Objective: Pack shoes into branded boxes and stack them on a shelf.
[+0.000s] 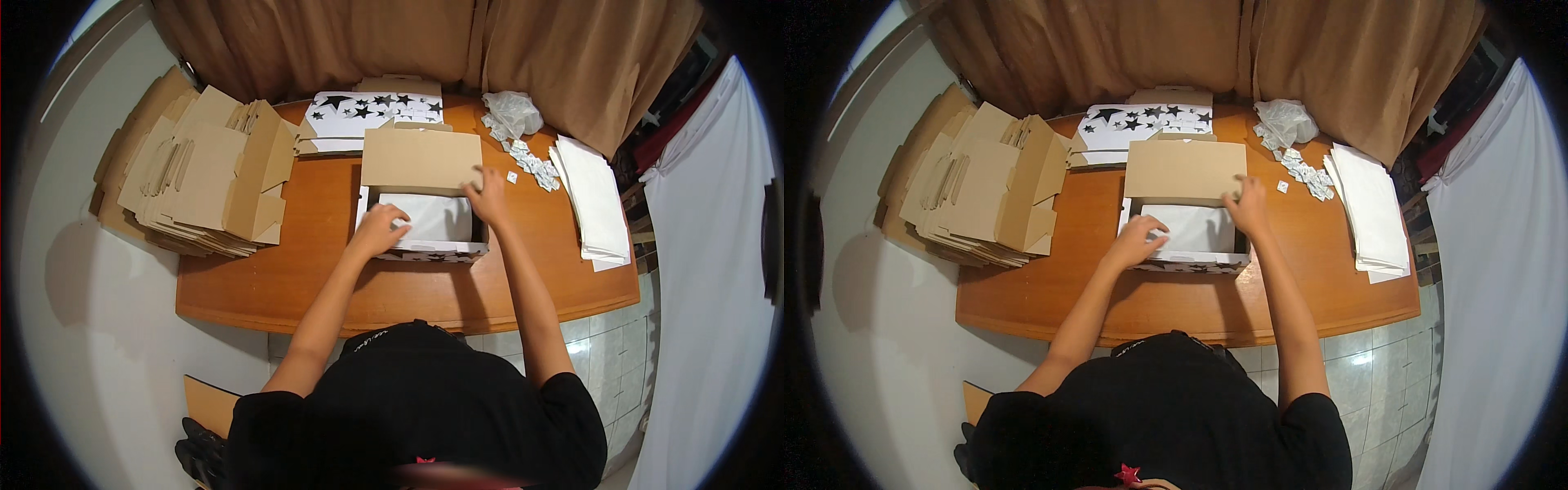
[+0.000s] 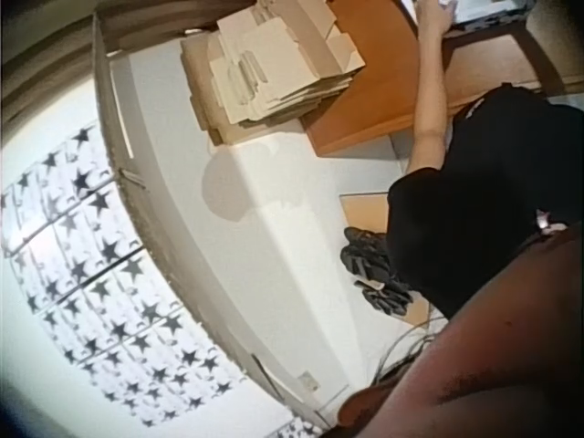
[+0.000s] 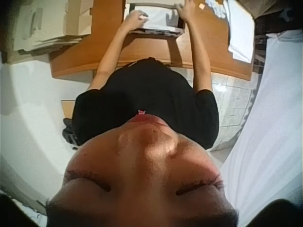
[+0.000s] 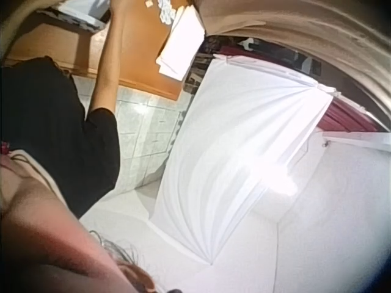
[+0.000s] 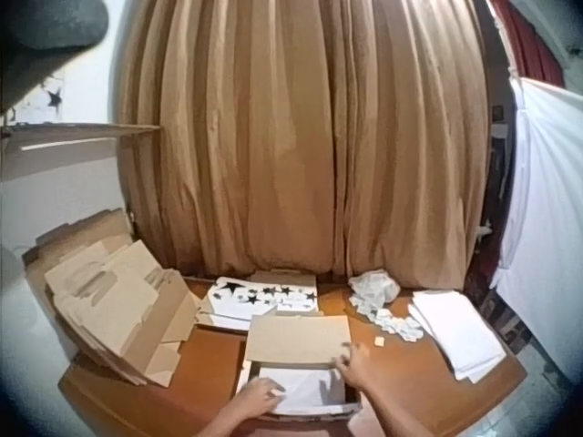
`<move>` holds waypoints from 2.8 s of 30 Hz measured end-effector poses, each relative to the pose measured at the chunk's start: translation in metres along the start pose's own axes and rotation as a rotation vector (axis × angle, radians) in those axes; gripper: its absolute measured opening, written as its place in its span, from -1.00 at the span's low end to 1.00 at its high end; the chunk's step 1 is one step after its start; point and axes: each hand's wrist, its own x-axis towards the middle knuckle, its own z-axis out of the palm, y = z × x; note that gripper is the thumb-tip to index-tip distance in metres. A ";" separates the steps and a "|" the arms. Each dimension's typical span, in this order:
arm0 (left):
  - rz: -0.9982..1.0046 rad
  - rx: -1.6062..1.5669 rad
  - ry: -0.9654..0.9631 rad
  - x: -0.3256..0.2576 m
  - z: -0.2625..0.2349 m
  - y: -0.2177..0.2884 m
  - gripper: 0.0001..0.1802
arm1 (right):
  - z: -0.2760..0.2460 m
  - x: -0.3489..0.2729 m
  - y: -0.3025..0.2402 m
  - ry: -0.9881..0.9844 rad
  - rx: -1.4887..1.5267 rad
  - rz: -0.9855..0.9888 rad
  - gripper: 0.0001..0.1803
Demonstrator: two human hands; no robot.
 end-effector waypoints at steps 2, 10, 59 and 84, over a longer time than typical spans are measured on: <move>-0.110 0.031 0.182 -0.003 -0.007 -0.001 -0.79 | 0.007 0.012 0.016 0.200 -0.113 0.060 -0.41; -0.193 -0.161 0.470 -0.013 -0.002 -0.044 -0.62 | 0.060 0.013 0.053 0.444 1.148 0.559 -0.59; -0.025 0.477 0.367 -0.105 0.101 0.012 -0.30 | 0.028 -0.136 -0.026 0.326 -0.095 -0.113 -0.61; 0.151 0.465 0.273 -0.083 0.102 -0.021 -0.22 | 0.043 -0.137 -0.018 0.431 -0.081 -0.143 -0.67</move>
